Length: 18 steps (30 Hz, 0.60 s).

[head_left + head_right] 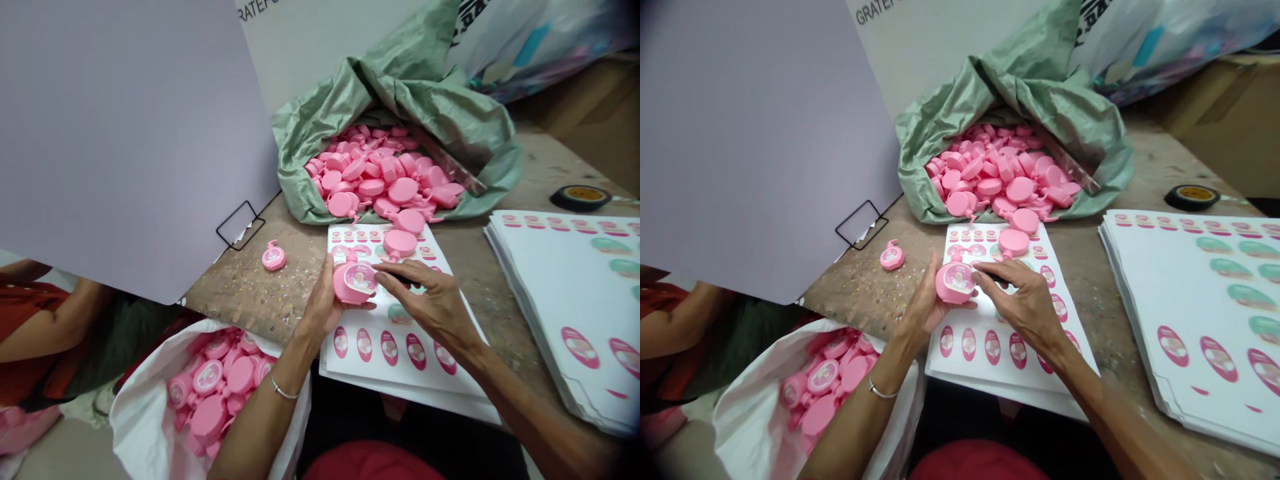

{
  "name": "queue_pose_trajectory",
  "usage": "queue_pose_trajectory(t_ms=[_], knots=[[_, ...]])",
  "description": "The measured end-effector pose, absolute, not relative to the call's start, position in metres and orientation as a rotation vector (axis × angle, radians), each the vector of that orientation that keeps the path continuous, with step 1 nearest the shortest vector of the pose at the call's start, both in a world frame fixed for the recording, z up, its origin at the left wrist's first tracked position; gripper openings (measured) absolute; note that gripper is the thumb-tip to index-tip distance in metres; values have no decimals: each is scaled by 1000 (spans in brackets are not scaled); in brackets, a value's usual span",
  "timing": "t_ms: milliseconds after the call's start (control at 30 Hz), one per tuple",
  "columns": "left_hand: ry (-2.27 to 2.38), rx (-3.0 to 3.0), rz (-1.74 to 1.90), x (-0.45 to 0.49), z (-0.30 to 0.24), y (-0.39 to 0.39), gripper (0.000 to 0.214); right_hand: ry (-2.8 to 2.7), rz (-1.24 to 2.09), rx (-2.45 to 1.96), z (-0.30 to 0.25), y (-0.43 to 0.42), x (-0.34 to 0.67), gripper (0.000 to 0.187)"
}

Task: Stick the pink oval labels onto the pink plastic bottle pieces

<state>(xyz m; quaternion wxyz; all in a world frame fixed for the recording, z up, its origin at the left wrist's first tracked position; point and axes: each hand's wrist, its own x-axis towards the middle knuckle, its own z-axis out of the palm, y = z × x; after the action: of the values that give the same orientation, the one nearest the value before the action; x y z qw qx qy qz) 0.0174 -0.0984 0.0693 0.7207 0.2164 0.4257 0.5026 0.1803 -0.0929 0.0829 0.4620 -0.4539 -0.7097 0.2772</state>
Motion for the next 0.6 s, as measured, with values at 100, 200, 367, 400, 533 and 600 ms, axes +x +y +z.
queue_pose_trajectory(t_ms=[100, 200, 367, 400, 533, 600], knots=[[915, 462, 1113, 21, 69, -101, 57, -1778, 671, -1108, 81, -95, 180, 19], [904, 443, 1132, 23, 69, -102, 54, -1800, 639, -1108, 80, -97, 181, 19], [897, 424, 1100, 23, 71, -102, 55, -1863, 561, -1072, 79, -96, 182, 19], [899, 419, 1104, 23, 72, -102, 55, -1876, 543, -1069, 79, -96, 182, 19], [908, 400, 1105, 22, 71, -101, 54, -1905, 498, -1086, 77, -95, 182, 20], [907, 398, 1102, 21, 70, -101, 54, -1911, 493, -1088, 78, -95, 182, 20]])
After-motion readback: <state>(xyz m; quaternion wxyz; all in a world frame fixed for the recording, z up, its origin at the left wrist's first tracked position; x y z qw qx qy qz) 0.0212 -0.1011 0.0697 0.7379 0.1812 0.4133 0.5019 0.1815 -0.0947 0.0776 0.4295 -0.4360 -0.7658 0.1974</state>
